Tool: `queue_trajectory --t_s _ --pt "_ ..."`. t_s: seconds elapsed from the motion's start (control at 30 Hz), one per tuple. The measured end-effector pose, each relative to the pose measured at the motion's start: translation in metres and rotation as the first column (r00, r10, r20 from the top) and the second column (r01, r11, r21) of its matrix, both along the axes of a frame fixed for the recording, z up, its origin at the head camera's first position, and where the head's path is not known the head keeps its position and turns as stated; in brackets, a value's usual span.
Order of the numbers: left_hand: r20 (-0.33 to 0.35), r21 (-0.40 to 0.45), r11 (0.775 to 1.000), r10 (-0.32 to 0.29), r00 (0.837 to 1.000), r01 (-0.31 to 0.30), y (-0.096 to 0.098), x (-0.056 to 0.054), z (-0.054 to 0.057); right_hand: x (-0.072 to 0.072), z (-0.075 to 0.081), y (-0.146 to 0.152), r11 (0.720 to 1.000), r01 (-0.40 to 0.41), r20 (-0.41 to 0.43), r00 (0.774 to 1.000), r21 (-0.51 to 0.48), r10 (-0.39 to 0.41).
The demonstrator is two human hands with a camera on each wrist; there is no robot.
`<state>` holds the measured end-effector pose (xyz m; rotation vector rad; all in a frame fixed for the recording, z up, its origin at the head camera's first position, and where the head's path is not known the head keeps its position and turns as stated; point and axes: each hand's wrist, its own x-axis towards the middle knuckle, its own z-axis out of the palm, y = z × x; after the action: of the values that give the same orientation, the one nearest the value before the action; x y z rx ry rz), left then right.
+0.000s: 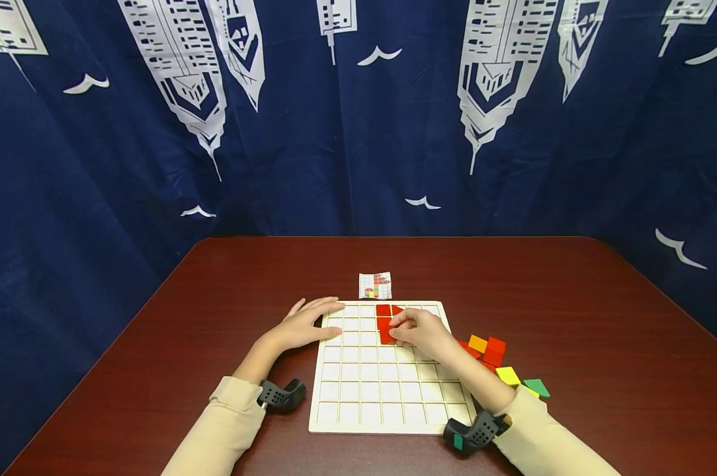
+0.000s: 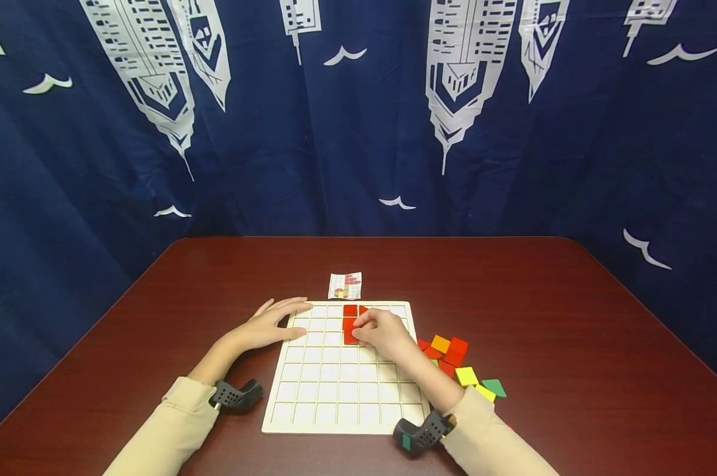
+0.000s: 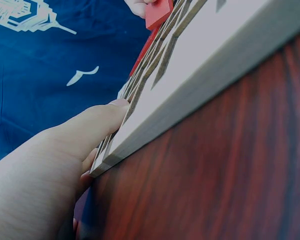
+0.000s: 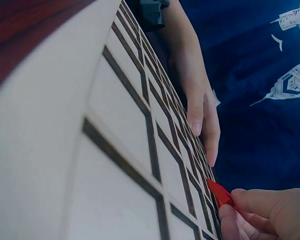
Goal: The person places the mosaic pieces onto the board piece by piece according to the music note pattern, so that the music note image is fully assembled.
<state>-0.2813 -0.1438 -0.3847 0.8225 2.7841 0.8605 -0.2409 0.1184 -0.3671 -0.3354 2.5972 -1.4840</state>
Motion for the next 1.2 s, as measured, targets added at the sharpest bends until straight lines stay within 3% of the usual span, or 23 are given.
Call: queue_trajectory --t_s 0.23,0.9,1.2 --pt "0.001 0.007 1.000 -0.010 1.000 0.010 0.000 0.000 0.000 0.000 -0.001 0.000 1.000 -0.001 -0.013 1.000 -0.006 0.001" --pt "-0.008 0.004 1.000 -0.017 1.000 0.017 0.001 0.000 0.000 0.004 -0.012 -0.010 0.988 0.104 -0.148 0.985 0.112 -0.087" --pt "0.002 0.001 1.000 -0.008 1.000 0.008 0.000 0.000 0.001 0.006 -0.009 -0.011 0.986 0.097 -0.182 0.981 0.135 -0.071"
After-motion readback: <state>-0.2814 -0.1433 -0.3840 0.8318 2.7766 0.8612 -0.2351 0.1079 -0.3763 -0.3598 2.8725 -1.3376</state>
